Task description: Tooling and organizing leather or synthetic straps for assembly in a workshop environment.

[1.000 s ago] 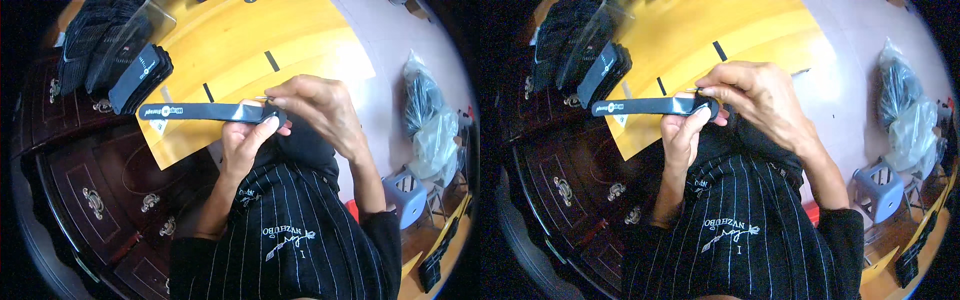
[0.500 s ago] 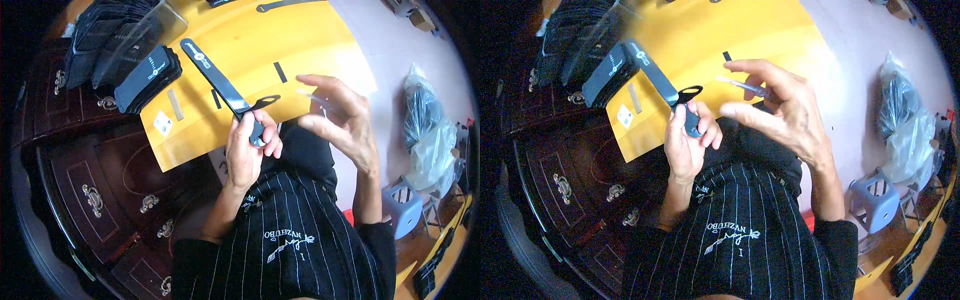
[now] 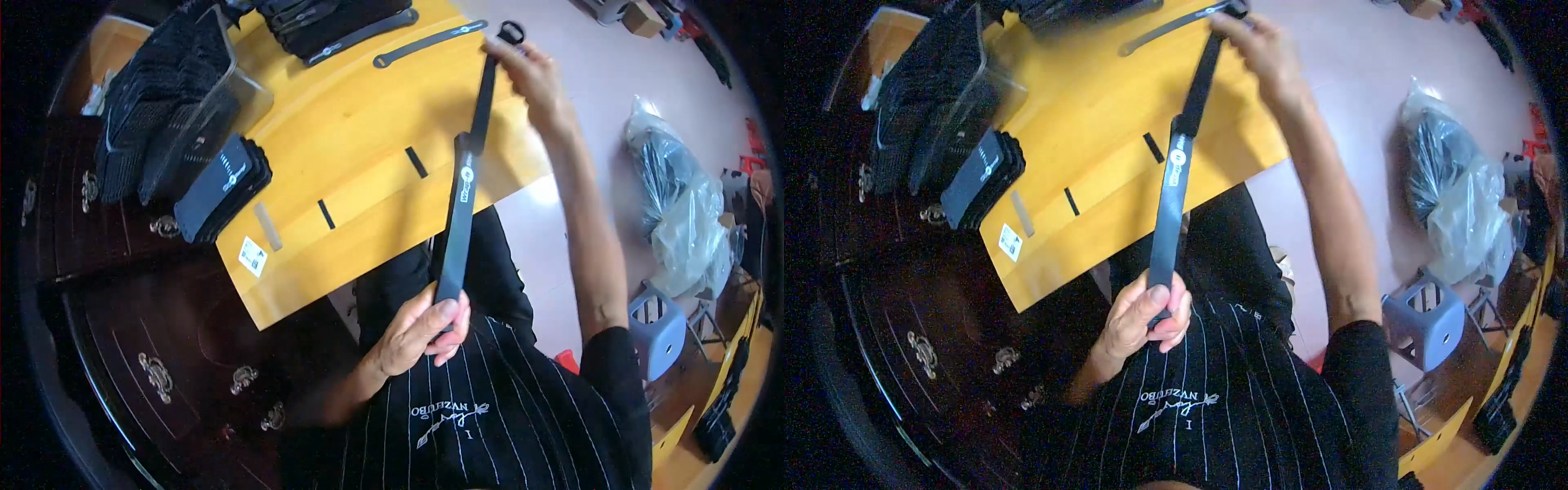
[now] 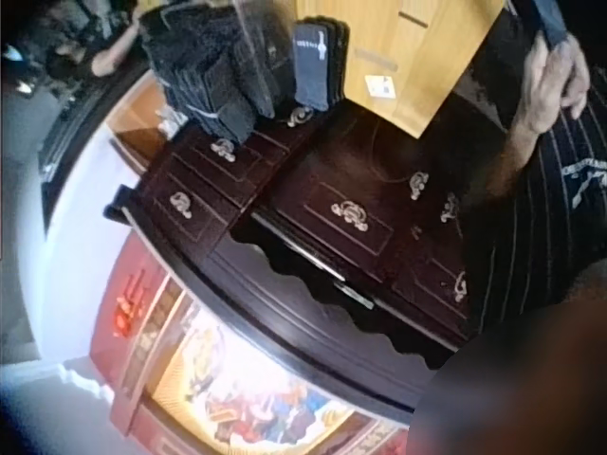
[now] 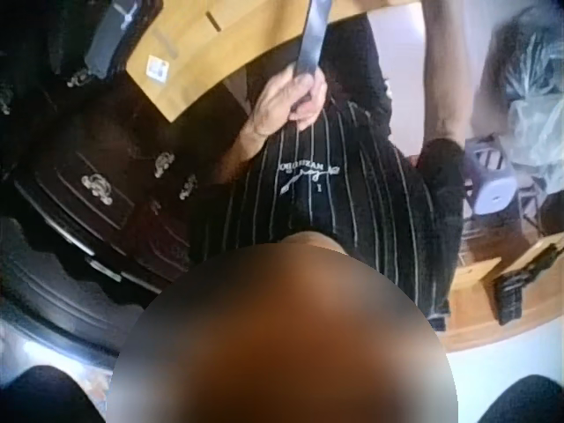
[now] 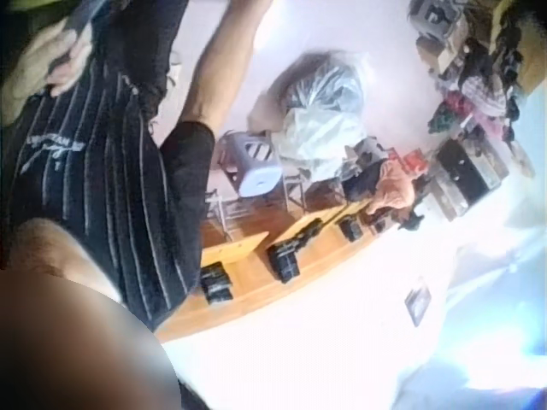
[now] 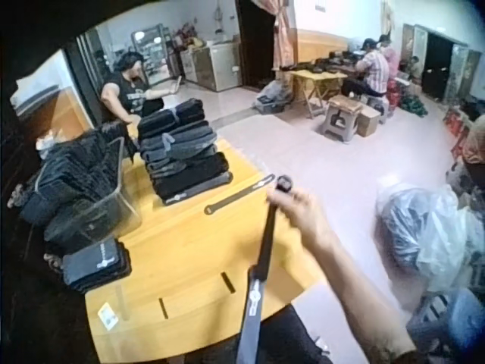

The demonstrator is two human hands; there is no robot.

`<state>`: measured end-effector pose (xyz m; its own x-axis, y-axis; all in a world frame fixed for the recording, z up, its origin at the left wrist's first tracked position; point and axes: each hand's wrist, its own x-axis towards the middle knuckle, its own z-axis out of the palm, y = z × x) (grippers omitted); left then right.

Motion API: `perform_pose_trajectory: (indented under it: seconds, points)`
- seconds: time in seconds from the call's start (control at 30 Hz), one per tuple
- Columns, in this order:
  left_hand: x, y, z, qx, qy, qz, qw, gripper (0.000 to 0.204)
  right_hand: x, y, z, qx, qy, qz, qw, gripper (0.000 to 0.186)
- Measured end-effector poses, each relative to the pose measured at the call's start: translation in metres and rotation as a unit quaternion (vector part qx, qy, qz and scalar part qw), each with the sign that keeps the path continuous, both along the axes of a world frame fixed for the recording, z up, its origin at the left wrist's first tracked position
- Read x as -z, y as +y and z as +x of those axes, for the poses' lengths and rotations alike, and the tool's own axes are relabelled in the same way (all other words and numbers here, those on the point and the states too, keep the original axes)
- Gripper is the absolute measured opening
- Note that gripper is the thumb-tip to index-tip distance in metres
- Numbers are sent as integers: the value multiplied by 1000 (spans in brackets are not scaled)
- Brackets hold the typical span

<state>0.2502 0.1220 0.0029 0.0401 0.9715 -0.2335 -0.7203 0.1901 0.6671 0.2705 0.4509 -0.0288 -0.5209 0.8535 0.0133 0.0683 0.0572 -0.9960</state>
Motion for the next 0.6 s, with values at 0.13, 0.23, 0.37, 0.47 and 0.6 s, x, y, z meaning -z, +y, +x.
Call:
perform_pose_trajectory:
  seconds: [0.13,0.23,0.37,0.47,0.6]
  points:
    - [4,-2,-4,28,3,22,999,29,28,113,44,212,64,53,974,23]
    - [11,-7,-9,-43,-17,-10,999,29,-10,96,61,309,-115,268,905,27]
    - [15,5,-23,-129,3,13,992,28,-10,52,39,274,-170,523,789,16]
    - [15,16,-29,-129,11,24,991,28,9,22,12,191,-189,527,806,7]
    - [18,22,-36,-143,28,25,989,31,28,-9,-21,81,-235,493,833,8]
